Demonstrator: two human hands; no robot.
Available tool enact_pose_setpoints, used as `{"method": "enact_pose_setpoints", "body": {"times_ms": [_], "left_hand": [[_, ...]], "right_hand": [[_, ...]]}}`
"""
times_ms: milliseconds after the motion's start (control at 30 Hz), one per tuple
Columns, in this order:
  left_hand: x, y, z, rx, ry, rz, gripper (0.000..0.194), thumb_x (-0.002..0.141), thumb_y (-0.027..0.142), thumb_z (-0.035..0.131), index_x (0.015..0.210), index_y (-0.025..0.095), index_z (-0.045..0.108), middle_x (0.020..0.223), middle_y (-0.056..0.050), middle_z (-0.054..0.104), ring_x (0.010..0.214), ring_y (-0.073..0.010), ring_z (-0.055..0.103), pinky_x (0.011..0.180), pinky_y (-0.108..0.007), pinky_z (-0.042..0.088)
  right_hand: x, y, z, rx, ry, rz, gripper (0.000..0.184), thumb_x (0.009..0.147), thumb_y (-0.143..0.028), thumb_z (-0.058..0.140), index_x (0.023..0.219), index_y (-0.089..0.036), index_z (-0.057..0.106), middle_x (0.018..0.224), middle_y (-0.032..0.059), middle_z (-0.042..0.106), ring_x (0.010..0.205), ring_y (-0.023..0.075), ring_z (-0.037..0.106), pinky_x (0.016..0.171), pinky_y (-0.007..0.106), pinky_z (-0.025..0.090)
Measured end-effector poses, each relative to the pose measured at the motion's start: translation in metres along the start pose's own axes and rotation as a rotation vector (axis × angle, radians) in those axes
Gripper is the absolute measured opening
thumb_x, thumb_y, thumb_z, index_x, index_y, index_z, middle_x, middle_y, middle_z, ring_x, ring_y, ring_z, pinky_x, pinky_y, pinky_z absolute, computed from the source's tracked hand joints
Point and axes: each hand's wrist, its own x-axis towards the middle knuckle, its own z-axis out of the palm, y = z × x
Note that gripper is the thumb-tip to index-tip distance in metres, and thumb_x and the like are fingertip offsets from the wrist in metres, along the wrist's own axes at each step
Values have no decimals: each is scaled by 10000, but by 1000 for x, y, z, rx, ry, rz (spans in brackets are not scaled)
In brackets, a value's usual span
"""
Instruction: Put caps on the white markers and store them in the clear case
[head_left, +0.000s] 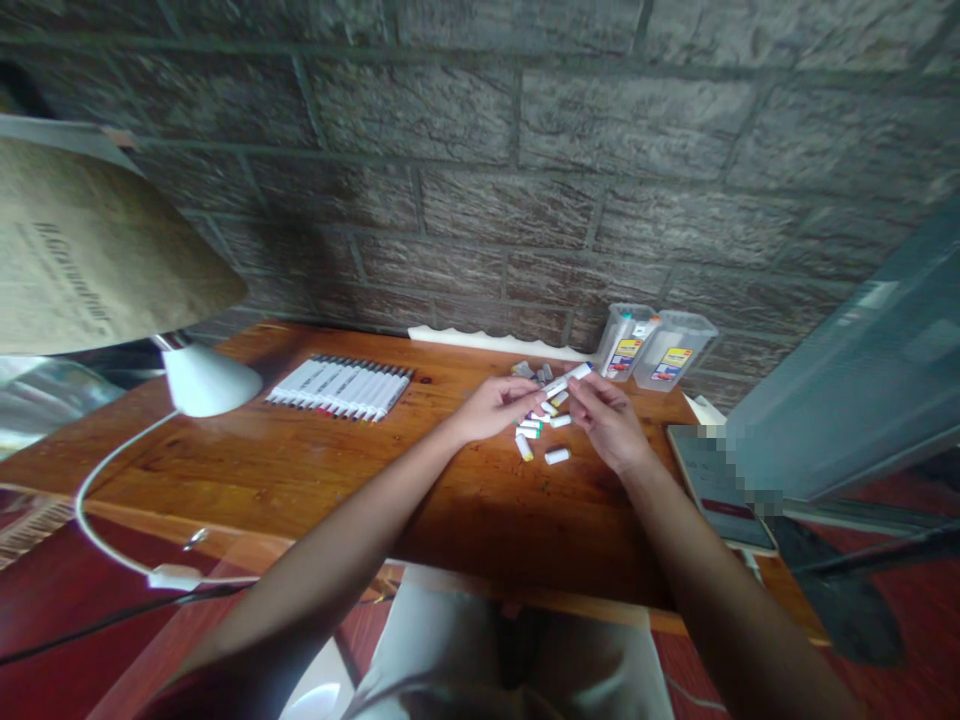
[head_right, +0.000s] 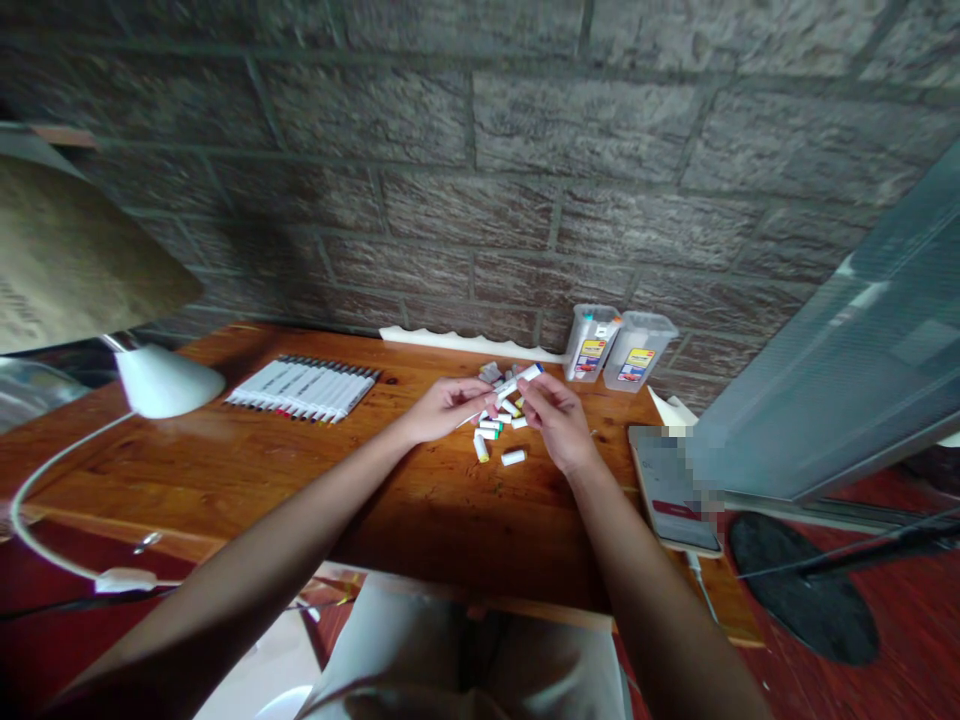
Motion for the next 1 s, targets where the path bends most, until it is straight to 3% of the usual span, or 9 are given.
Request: {"method": "enact_pose_setpoints", "body": {"times_ms": [200, 567, 767, 1000], "left_hand": [[0, -8, -3, 19, -3, -28, 371, 835, 465, 658, 923, 108, 710, 783, -44, 708, 692, -122, 618, 671, -229, 480], [0, -12, -4, -54, 18, -28, 396, 760, 463, 736, 916, 100, 717, 866, -73, 722, 752, -148, 641, 730, -271, 514], [0, -11, -4, -55, -15, -33, 377, 812, 467, 686, 911, 104, 709, 781, -51, 708, 694, -127, 621, 680, -247, 485], [0, -5, -7, -85, -27, -16, 377, 771, 468, 726, 890, 110, 703, 823, -57, 714, 725, -132, 630, 700, -250, 487]], "right_hand": [[6, -13, -10, 117, 158, -60, 318, 640, -371, 849, 895, -254, 700, 646, -73, 413, 512, 37, 292, 405, 170, 208], [7, -7, -13, 132, 148, -121, 473, 711, -337, 805, 1144, -351, 615, 654, -90, 404, 504, 30, 352, 412, 140, 250], [8, -9, -14, 142, 211, -115, 404, 682, -361, 824, 1038, -320, 638, 602, -100, 363, 484, 33, 342, 412, 147, 242], [9, -16, -17, 159, 278, -123, 399, 623, -371, 852, 935, -294, 616, 642, -102, 439, 468, 26, 323, 410, 162, 244]]}}
